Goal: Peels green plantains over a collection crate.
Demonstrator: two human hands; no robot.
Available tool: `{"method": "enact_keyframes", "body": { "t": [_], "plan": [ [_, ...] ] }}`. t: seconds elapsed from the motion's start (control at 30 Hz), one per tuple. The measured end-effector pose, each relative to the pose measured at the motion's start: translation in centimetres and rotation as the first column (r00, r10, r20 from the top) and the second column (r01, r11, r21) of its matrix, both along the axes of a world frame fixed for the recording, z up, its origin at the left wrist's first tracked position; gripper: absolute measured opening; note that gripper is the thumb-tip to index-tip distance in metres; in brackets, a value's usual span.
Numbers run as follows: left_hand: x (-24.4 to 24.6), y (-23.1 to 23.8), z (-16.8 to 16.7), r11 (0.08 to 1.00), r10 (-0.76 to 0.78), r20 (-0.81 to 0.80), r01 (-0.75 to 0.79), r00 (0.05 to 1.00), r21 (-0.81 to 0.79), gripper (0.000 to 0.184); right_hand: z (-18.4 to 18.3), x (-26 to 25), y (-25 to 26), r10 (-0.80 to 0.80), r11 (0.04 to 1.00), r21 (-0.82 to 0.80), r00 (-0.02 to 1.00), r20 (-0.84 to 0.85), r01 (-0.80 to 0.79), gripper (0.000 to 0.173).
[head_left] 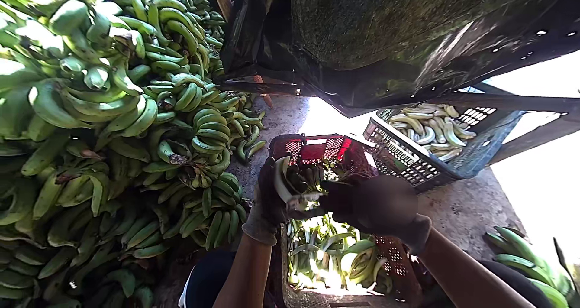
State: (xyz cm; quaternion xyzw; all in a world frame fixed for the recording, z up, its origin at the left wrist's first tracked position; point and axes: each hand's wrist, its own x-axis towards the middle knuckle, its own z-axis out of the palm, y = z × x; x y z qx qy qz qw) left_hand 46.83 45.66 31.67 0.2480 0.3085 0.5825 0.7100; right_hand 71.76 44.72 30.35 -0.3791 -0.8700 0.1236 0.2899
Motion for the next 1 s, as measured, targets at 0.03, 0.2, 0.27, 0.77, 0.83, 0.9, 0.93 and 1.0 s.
{"method": "enact_keyframes", "body": {
  "t": [0.03,0.2,0.27,0.77,0.83,0.9,0.93,1.0],
  "plan": [
    [-0.1,0.0,0.1,1.000,-0.020,0.038,0.021,0.999,-0.006,0.053,0.0,0.0,-0.1,0.018,0.997,0.074,1.000,0.004,-0.018,0.049],
    [1.4,-2.2,-0.7,0.984,0.100,-0.256,-0.057,0.962,0.169,0.040,1.0,-0.6,-0.1,-0.048,0.998,-0.037,0.999,0.013,0.048,0.047],
    [2.0,-2.9,-0.2,0.950,0.163,-0.406,-0.031,0.899,0.312,0.041,1.6,-0.7,0.7,-0.168,0.967,-0.189,0.985,0.029,0.171,0.045],
    [4.9,-1.8,-2.4,0.993,-0.096,-0.604,0.118,0.791,-0.003,0.029,-0.3,-1.6,0.7,-0.356,0.579,-0.814,0.913,-0.200,0.047,0.055],
    [6.0,-1.4,-3.8,0.973,-0.223,-0.619,0.210,0.753,-0.095,0.039,-0.1,0.9,1.4,-0.576,0.375,-0.925,0.766,-0.287,-0.066,0.036],
    [7.5,-1.8,-6.6,0.927,-0.319,-0.814,0.339,0.484,-0.162,0.044,-0.6,5.3,2.5,-0.732,0.455,-0.880,0.505,-0.458,-0.137,0.030],
    [8.6,-2.1,-8.0,0.862,-0.359,-0.899,0.459,0.250,-0.217,0.046,-1.7,8.1,3.1,-0.684,0.614,-0.752,0.315,-0.659,-0.240,0.036],
    [11.7,-3.3,-11.3,0.654,-0.354,-0.915,0.647,-0.196,-0.392,0.045,-0.7,11.6,4.0,-0.609,0.782,-0.585,-0.066,-0.790,-0.217,0.041]
  ]
}}
